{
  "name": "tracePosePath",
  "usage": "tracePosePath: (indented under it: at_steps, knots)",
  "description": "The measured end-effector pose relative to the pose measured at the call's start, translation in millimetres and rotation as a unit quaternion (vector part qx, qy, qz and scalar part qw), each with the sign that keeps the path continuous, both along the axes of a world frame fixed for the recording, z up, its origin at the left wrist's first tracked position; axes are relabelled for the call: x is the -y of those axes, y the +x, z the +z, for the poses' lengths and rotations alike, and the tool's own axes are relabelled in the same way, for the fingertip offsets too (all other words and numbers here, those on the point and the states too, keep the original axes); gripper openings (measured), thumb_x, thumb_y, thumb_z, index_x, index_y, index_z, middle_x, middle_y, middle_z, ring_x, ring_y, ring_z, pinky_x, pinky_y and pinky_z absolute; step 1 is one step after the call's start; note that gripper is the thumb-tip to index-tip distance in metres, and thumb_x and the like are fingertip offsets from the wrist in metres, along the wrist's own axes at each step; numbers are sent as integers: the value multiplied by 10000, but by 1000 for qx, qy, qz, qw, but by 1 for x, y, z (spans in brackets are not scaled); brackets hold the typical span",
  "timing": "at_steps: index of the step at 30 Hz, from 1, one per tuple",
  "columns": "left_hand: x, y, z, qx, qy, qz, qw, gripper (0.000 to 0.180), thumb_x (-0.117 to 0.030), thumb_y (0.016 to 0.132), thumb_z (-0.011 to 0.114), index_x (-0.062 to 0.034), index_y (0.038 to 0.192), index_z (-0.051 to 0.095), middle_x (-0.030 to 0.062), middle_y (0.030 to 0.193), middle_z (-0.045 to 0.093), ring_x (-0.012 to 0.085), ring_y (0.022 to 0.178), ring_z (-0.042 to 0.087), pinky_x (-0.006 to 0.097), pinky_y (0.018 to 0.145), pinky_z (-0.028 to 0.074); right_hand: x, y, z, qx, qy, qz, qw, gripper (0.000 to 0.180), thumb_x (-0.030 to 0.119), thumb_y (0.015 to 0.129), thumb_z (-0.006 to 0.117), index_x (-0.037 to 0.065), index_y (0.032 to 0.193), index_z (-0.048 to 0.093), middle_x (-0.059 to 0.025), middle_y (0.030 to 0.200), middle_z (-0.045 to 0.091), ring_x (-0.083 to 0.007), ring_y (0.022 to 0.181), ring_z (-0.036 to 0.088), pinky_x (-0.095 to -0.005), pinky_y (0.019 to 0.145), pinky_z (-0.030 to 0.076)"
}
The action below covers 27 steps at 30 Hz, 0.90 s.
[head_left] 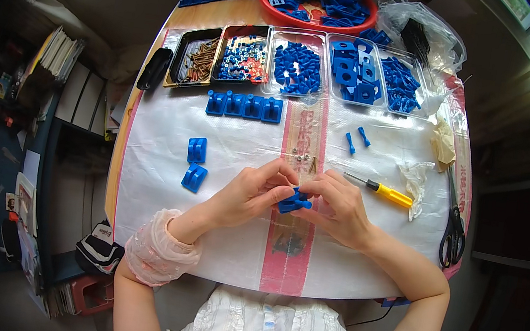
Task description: The recorder is assembling small blue plastic components using a screwdriver at a workbench.
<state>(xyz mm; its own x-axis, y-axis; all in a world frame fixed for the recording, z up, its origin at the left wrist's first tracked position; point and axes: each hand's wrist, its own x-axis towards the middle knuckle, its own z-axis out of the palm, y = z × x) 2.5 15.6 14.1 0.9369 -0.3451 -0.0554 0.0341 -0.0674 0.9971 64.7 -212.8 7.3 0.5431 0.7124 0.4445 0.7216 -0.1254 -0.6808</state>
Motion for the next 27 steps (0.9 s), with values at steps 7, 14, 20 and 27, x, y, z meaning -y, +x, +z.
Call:
tracePosePath:
  at_steps: [7,14,20,27]
  knots:
    - [-2,10,1,162,211,167,949,44,-37,945,679,-9,973,699,77,914,721,161,789,700,287,663,549,2,-1,-3,26,0,13,1000,337,195,762,844,66,1005,648,-58,831,621,-233,754,621,-357,630,497]
    - [2,15,2,261,375,158,876,76,-54,892,718,-35,965,726,119,867,678,309,774,682,382,681,548,5,-1,-11,83,9,46,995,382,151,726,884,47,1006,645,-68,790,629,-230,704,614,-342,582,473]
    - [13,39,1,281,414,161,851,78,-98,894,710,-37,942,721,103,884,677,316,799,683,407,711,553,4,-1,-10,84,21,49,995,384,152,729,886,48,1011,647,-62,787,632,-223,694,608,-341,569,468]
    - [15,46,-10,298,446,158,829,66,-88,902,695,-32,937,699,103,879,648,315,808,676,408,730,552,3,-1,-10,84,18,40,996,372,148,735,888,50,1005,652,-48,776,636,-201,678,596,-327,561,458]
